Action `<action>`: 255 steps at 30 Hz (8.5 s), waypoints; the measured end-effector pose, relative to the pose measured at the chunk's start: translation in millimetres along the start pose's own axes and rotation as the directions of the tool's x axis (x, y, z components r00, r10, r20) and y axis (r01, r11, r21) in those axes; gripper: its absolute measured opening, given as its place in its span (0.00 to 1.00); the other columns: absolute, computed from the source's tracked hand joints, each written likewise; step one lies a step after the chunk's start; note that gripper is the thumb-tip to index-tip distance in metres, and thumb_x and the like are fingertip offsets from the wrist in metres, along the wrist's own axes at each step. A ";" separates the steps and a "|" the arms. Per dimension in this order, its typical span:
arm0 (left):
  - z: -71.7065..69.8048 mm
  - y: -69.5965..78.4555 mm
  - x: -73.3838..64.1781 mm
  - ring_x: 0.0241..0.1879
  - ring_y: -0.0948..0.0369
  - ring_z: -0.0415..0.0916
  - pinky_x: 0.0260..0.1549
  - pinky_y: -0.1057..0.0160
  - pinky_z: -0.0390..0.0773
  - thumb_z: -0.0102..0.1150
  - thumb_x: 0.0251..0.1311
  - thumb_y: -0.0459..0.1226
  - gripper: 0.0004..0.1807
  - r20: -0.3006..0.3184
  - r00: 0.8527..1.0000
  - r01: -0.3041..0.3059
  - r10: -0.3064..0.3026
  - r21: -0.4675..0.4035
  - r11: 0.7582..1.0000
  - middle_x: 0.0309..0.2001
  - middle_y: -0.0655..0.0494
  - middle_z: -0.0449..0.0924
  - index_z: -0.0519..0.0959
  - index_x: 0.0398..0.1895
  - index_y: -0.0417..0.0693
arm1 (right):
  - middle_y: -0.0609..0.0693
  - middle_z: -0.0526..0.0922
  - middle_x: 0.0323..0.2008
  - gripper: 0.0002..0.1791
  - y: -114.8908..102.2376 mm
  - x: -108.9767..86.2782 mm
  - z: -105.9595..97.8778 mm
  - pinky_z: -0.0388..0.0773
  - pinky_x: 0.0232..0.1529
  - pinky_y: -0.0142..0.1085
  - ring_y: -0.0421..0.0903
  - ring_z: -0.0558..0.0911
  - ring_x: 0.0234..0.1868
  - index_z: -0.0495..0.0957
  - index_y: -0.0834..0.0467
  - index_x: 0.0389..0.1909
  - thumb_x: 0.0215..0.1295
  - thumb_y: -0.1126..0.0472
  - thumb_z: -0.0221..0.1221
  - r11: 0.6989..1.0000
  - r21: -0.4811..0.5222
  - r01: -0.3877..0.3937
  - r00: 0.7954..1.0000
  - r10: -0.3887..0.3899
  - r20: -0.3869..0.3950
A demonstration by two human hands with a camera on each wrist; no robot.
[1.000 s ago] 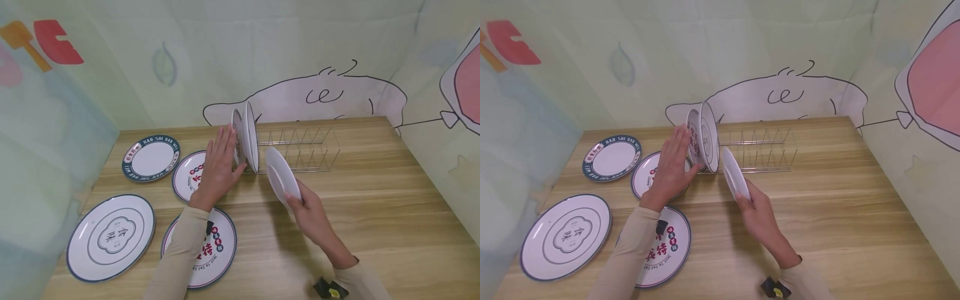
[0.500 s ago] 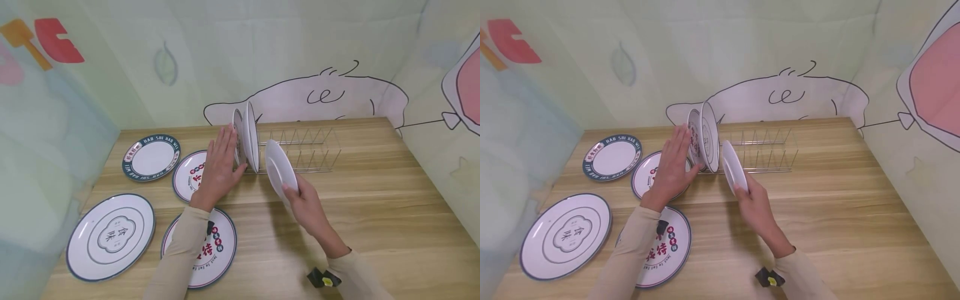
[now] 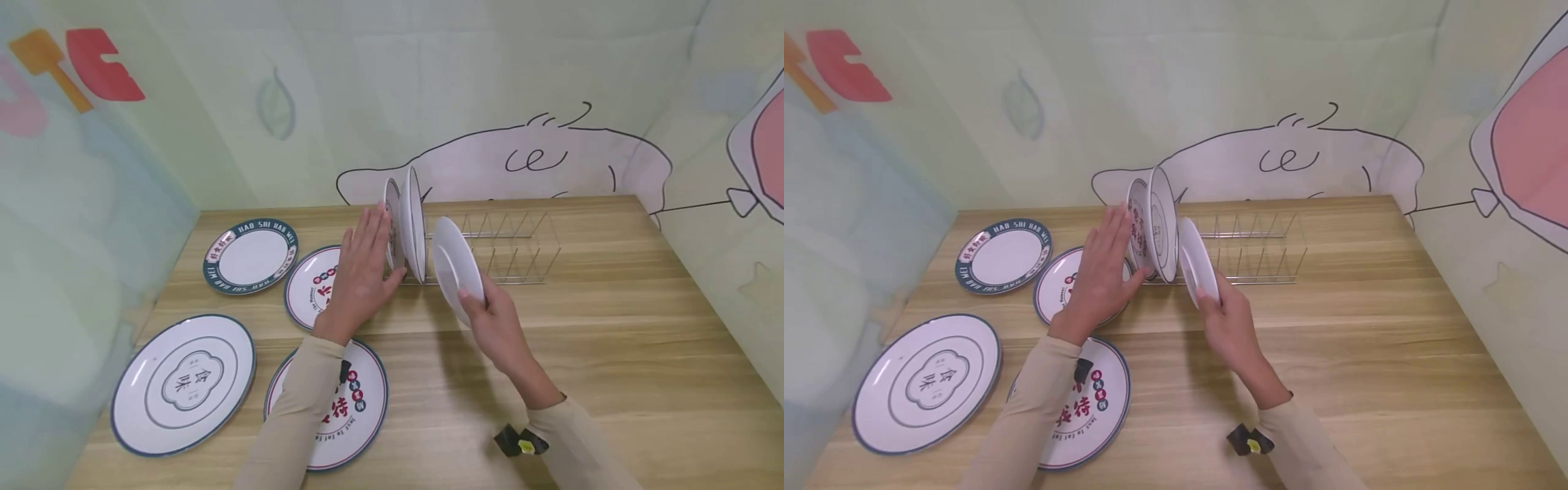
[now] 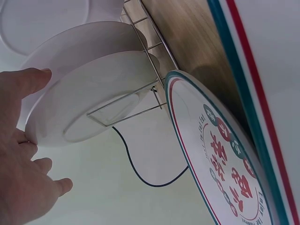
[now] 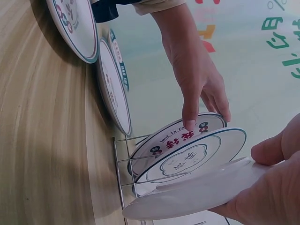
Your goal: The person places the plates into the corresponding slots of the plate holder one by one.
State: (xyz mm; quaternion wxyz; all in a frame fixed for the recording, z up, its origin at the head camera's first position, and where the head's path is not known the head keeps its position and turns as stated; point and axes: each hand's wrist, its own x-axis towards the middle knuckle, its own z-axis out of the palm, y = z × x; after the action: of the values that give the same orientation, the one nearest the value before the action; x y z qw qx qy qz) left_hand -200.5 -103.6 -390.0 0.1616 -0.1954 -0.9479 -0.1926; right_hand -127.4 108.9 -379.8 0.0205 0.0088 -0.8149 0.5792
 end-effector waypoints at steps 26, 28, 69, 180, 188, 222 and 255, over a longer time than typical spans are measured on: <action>0.2 1.1 1.4 0.81 0.51 0.40 0.78 0.43 0.45 0.69 0.59 0.43 0.52 0.010 1.000 0.013 -0.013 0.013 1.000 0.82 0.50 0.43 0.48 0.80 0.43 | 0.68 0.75 0.64 0.26 -7.3 26.3 14.6 0.78 0.60 0.58 0.65 0.78 0.62 0.67 0.62 0.71 0.73 0.66 0.52 0.999 0.036 0.023 0.999 -0.023 -0.022; 0.1 1.1 1.4 0.81 0.50 0.40 0.78 0.43 0.45 0.69 0.59 0.43 0.52 0.007 1.000 0.013 -0.013 0.011 1.000 0.82 0.50 0.43 0.48 0.80 0.43 | 0.67 0.75 0.64 0.26 -8.0 28.4 16.0 0.77 0.60 0.57 0.65 0.77 0.63 0.67 0.62 0.70 0.73 0.66 0.51 0.999 0.041 0.030 0.999 -0.029 -0.022; -1.2 1.4 -0.3 0.81 0.49 0.41 0.78 0.43 0.44 0.67 0.60 0.44 0.50 0.021 0.999 0.026 -0.026 0.020 0.999 0.82 0.50 0.42 0.49 0.80 0.43 | 0.65 0.73 0.66 0.28 -11.1 62.5 30.9 0.82 0.51 0.52 0.62 0.79 0.57 0.63 0.55 0.74 0.74 0.63 0.47 0.999 0.043 0.016 1.000 -0.017 0.022; 0.6 1.5 -2.8 0.81 0.50 0.39 0.78 0.45 0.44 0.68 0.60 0.44 0.51 0.000 1.000 0.008 -0.008 0.010 1.000 0.82 0.50 0.41 0.48 0.80 0.42 | 0.73 0.76 0.60 0.27 44.1 65.7 -106.2 0.75 0.54 0.63 0.73 0.72 0.65 0.66 0.61 0.71 0.76 0.56 0.48 0.916 -0.394 0.071 0.984 -0.129 -0.122; 0.3 1.6 -2.8 0.81 0.49 0.40 0.78 0.45 0.44 0.67 0.60 0.44 0.51 0.001 1.000 0.006 -0.006 0.012 1.000 0.82 0.50 0.41 0.47 0.80 0.43 | 0.70 0.72 0.66 0.28 58.5 67.3 -118.7 0.72 0.56 0.59 0.46 0.65 0.09 0.64 0.63 0.73 0.77 0.56 0.47 0.881 -0.461 0.106 0.981 -0.168 -0.095; 1.2 1.4 -1.9 0.81 0.51 0.39 0.78 0.44 0.46 0.67 0.60 0.43 0.50 0.005 1.000 0.017 -0.017 0.026 1.000 0.82 0.51 0.41 0.48 0.80 0.43 | 0.68 0.62 0.73 0.28 111.5 84.5 -132.5 0.50 0.74 0.64 0.67 0.59 0.75 0.62 0.72 0.70 0.69 0.70 0.46 0.543 -0.737 0.402 0.888 -0.427 0.169; -1.3 3.2 -2.7 0.81 0.49 0.40 0.77 0.42 0.47 0.69 0.59 0.43 0.50 0.009 0.999 0.031 -0.031 0.028 0.999 0.82 0.50 0.43 0.51 0.79 0.43 | 0.67 0.61 0.74 0.31 113.4 84.4 -136.1 0.50 0.74 0.63 0.65 0.58 0.76 0.62 0.71 0.71 0.80 0.51 0.41 0.514 -0.745 0.426 0.884 -0.413 0.220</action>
State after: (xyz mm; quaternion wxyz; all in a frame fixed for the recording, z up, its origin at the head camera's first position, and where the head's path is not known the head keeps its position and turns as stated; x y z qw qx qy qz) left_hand -196.5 -102.3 -388.9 0.1567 -0.1795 -0.9542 -0.1807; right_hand -212.9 275.5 -438.4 0.1551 0.1996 -0.9561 0.1484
